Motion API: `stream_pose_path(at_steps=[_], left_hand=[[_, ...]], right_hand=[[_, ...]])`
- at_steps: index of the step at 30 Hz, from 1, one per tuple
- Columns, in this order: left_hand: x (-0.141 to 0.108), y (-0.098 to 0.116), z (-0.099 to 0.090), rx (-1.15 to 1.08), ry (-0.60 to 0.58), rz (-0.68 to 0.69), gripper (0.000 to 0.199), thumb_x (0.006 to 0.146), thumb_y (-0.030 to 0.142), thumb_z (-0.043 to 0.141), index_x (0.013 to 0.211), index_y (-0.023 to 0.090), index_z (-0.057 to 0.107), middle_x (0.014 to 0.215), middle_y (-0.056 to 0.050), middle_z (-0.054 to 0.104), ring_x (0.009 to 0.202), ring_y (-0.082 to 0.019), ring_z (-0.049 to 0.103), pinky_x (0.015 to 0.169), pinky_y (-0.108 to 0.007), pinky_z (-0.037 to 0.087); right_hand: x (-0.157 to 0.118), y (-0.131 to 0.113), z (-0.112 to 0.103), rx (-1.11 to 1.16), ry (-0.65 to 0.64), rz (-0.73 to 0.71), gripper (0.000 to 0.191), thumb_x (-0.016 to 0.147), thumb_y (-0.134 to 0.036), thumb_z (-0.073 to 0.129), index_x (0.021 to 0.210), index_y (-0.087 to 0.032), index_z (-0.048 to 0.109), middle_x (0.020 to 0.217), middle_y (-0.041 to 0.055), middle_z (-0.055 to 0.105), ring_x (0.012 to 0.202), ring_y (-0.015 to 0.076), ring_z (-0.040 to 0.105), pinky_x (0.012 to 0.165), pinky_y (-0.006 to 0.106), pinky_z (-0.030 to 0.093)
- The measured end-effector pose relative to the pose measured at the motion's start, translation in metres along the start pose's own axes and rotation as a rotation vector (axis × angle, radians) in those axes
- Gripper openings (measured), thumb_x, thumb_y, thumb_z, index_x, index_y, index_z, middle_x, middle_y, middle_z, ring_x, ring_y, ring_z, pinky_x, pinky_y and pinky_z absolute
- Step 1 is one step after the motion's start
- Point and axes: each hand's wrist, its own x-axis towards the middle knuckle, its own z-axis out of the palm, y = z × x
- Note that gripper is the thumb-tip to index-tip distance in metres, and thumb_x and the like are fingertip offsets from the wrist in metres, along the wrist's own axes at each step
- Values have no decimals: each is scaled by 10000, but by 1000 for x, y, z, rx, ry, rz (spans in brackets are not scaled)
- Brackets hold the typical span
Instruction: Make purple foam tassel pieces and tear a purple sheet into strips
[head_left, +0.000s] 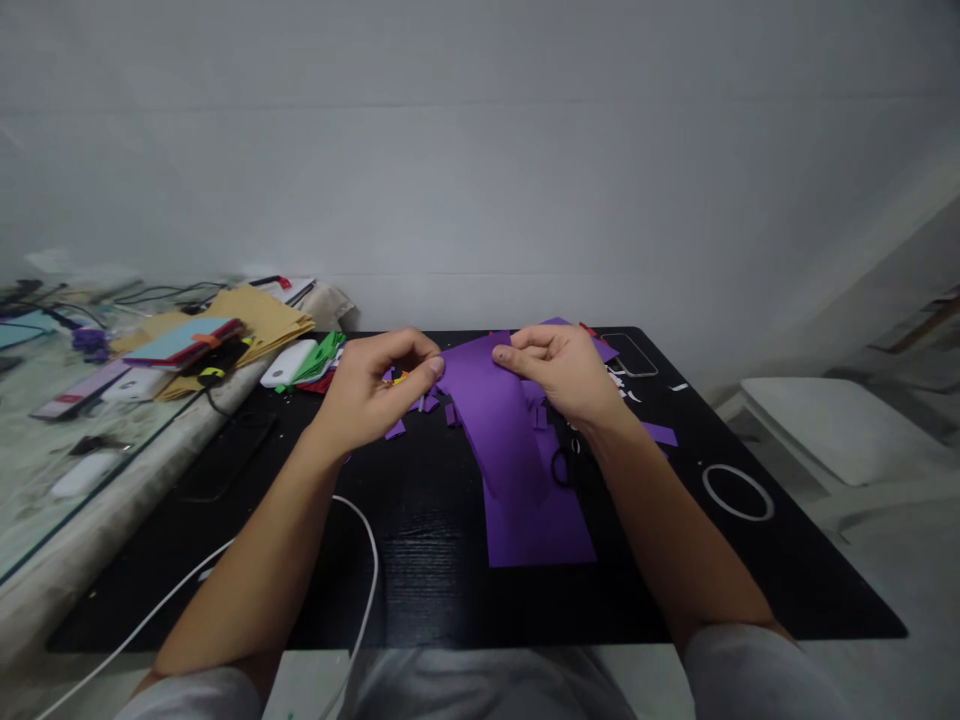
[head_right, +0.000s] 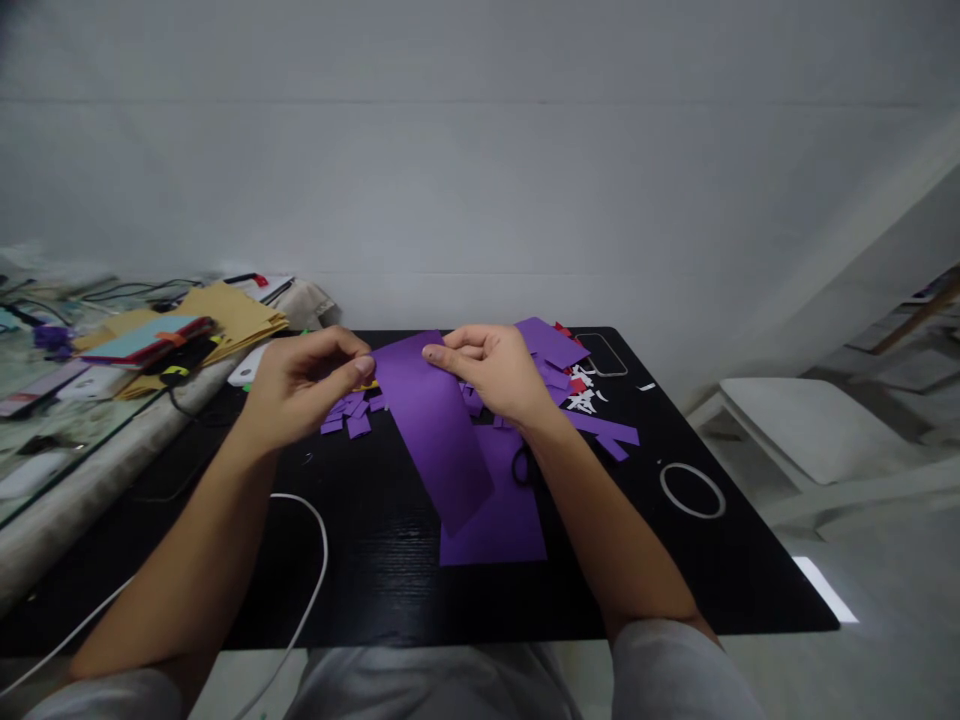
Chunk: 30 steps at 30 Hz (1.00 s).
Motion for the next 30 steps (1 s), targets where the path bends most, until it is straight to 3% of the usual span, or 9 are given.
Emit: stream_pose_path(at_steps=[7,12,18,23,30], left_hand=[[0,-3,-2,-41,49,-33,204,934,311,629,783,175,653,684,6,664,639,-122,610,618,-244,468],[2,3,-13,65,-51,-68,177,914,301,620,810,167,673,716,-1,691,666,-135,615,634,-251,458],[-2,10,-3,86,-108,-115,253,927,420,651,940,180,728,873,-25,752,787,-163,657,699,-264,474],[-17,-8,11,4,-173,-180,274,960,405,610,848,180,721,816,-24,743,738,-158,639,663,-262,456],[-39,-41,0,-83,-38,-377,333,888,492,679,802,170,689,718,-12,663,614,-130,525,568,-240,382]], right_hand=[[3,4,0,-4,-56,31,376,725,-519,863,819,-173,750,649,-17,678,573,104,545,584,261,443],[0,3,4,-62,-39,-2,364,733,-499,857,790,-160,740,595,-31,631,528,89,478,540,251,368],[-4,6,25,-114,-232,51,362,759,-493,826,773,-146,725,580,-40,594,514,81,447,511,235,320],[-3,23,40,-139,-343,123,357,763,-492,818,806,-145,743,626,-25,641,546,90,497,527,226,328],[-12,43,29,-236,-419,249,360,756,-499,806,772,-143,754,598,-24,647,523,91,493,511,225,333]])
